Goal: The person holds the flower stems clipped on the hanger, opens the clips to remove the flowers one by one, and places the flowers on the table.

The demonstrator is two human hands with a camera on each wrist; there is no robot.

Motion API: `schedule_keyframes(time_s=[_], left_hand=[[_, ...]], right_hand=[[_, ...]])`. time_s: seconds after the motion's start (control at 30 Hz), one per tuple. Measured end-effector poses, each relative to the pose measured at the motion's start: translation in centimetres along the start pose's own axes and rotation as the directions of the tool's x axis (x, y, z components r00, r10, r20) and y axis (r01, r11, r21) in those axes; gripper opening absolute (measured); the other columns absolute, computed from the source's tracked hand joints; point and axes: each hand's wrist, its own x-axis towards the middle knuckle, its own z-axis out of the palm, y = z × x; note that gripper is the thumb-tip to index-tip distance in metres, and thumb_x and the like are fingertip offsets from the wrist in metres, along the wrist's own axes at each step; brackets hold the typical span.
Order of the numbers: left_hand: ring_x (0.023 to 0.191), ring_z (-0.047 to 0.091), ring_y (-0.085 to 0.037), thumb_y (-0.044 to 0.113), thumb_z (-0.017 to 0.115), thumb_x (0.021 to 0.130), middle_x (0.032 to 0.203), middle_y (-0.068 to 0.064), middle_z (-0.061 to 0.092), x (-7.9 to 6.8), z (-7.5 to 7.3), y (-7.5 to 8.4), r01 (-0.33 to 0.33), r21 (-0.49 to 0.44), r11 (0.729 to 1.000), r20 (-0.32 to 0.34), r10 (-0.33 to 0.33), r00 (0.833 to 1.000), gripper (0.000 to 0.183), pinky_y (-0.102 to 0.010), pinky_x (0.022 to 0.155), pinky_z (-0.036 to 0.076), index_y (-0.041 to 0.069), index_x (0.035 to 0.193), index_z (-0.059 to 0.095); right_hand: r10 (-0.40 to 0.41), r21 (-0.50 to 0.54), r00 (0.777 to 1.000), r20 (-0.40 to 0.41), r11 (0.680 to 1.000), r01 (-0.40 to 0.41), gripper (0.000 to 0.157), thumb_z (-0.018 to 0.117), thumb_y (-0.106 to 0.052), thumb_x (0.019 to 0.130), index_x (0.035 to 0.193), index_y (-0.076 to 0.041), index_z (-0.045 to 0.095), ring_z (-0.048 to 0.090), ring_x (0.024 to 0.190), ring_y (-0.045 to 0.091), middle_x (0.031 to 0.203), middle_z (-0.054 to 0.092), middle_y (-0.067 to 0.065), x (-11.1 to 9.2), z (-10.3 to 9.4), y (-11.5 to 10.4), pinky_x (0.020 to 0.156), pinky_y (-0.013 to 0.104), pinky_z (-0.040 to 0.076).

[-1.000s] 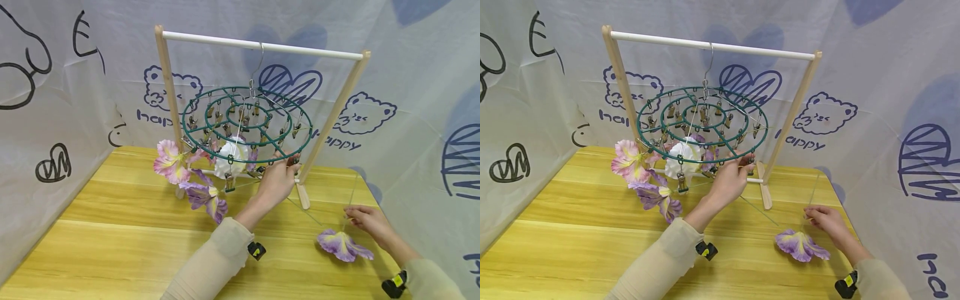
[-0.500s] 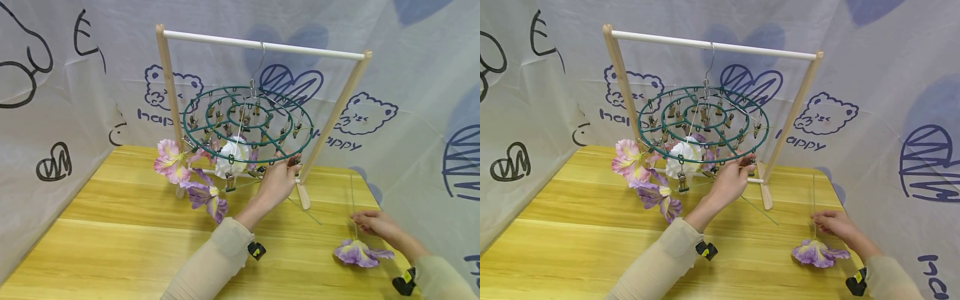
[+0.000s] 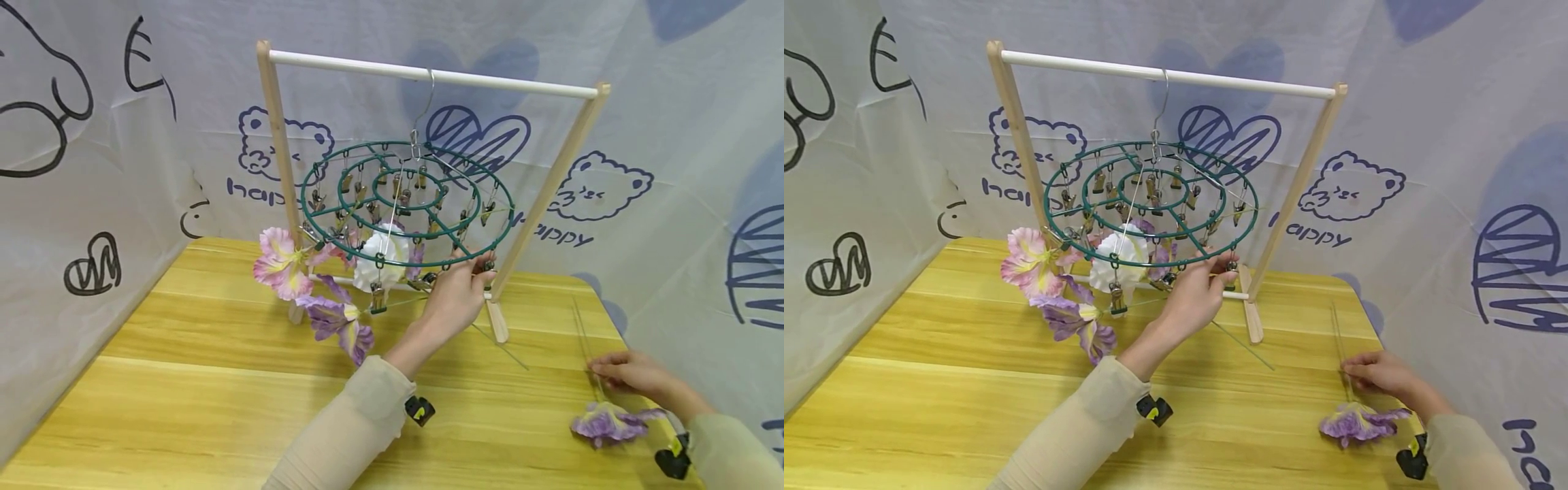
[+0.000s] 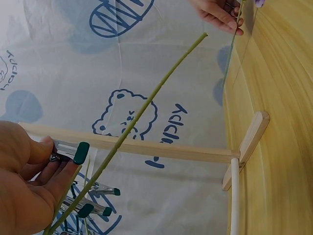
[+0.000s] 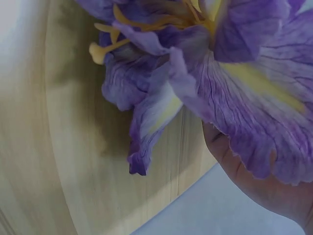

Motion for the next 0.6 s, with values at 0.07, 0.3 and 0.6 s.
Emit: schedule_keyframes(time_s=[0.07, 0.3, 0.6], left_hand=[[0.09, 0.062, -0.011, 0.02, 0.056, 0.109, 0.129, -0.007, 0.067, 0.0, 0.0, 0.0, -0.003, 0.001, 1.0, 0.0, 0.003, 1.0, 0.036, -0.02, 0.062, 0.05, 0.013, 0.144, 0.063], [0.092, 0.062, -0.011, 0.021, 0.057, 0.109, 0.126, -0.006, 0.07, 0.0, 0.0, -0.1, -0.021, 0.015, 1.0, 0.005, 0.02, 1.0, 0.036, -0.019, 0.062, 0.05, 0.013, 0.144, 0.062], [0.1, 0.064, -0.009, 0.021, 0.058, 0.108, 0.122, -0.004, 0.072, -0.1, 0.0, -0.1, -0.043, 0.015, 0.999, 0.014, 0.043, 0.999, 0.035, -0.018, 0.078, 0.054, 0.013, 0.142, 0.063]], right_hand=[[0.015, -0.01, 1.0, -0.005, 1.0, -0.015, 0.046, 0.054, -0.018, 0.11, 0.134, 0.02, 0.055, 0.057, 0.073, 0.01, 0.094, 0.068, 0.002, 0.1, -0.3, 0.3, 0.066, 0.028, 0.055], [0.068, -0.023, 0.998, 0.004, 0.997, -0.067, 0.038, 0.055, -0.018, 0.109, 0.125, 0.015, 0.065, 0.061, 0.074, 0.01, 0.089, 0.07, 0.0, 0.3, -1.0, 1.0, 0.066, 0.027, 0.056], [0.108, -0.013, 0.994, 0.024, 0.994, -0.108, 0.031, 0.055, -0.014, 0.108, 0.12, 0.013, 0.066, 0.061, 0.074, 0.01, 0.09, 0.07, 0.0, 0.8, -1.0, 1.5, 0.065, 0.026, 0.055]])
